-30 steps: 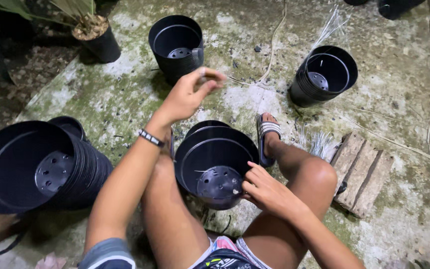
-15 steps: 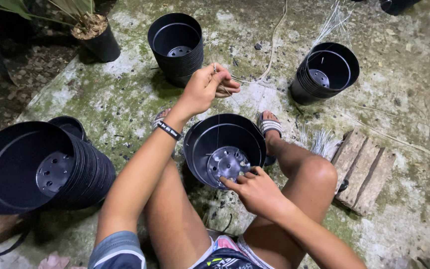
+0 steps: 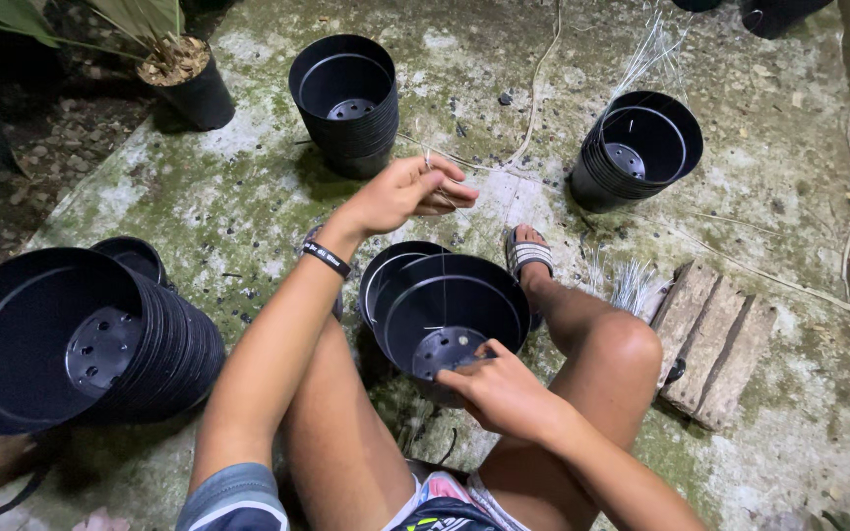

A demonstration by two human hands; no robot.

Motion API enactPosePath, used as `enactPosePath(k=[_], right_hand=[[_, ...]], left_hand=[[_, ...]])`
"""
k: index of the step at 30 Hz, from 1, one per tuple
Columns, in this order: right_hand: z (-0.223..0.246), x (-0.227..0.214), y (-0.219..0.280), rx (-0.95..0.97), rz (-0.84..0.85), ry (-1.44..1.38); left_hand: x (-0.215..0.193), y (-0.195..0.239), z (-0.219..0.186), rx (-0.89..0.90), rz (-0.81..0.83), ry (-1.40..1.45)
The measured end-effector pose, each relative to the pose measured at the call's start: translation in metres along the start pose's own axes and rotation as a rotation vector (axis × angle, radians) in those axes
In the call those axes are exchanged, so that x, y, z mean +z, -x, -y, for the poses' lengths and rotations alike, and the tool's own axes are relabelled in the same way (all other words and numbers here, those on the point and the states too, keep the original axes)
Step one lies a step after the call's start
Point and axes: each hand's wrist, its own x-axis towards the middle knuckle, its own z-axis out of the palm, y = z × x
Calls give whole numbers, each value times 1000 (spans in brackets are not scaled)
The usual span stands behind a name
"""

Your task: The person sits on the ground and assembles hanging mechanisms for black plastic plant pots. They bend thin metal wires into loops, insert them through drainage holes in the pots, and twist the ends to secure them. The person handles multiple pots and wires, stacking the finished pots aside.

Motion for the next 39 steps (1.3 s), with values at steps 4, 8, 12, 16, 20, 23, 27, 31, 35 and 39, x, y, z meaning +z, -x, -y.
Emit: enactPosePath(k=[4,8,12,16,20,23,27,31,35,39], right_hand=[[2,-15,-4,-41,-76,-49],[8,-14,-8,12,-52,-14],[8,-3,-9,-117,-200,-8],[7,7,-9,-145,-172,-112],[1,7,-7,-80,-125,-40],[-16,1,-4,-58,-192,24],[-41,-10,9,19,-17,-45],[-65,-19,23,49,-97,1],[-125,-44,48,143,-175,104],[-202,-66,95,483,-534,285]], left_hand=[[5,-4,18,130,-38,96],[0,-20,40,227,-192,27],[-18,-33,56,227,-352,78],[-25,-28,68,183,-404,22],[-28,-35,58,138,-305,-20],[-26,-49,48,76,-222,70],[-17,-81,38,122,-224,103],[8,-117,33,190,-209,156],[24,-119,4,259,-252,-439],[40,-45,-18,195,-208,-820]])
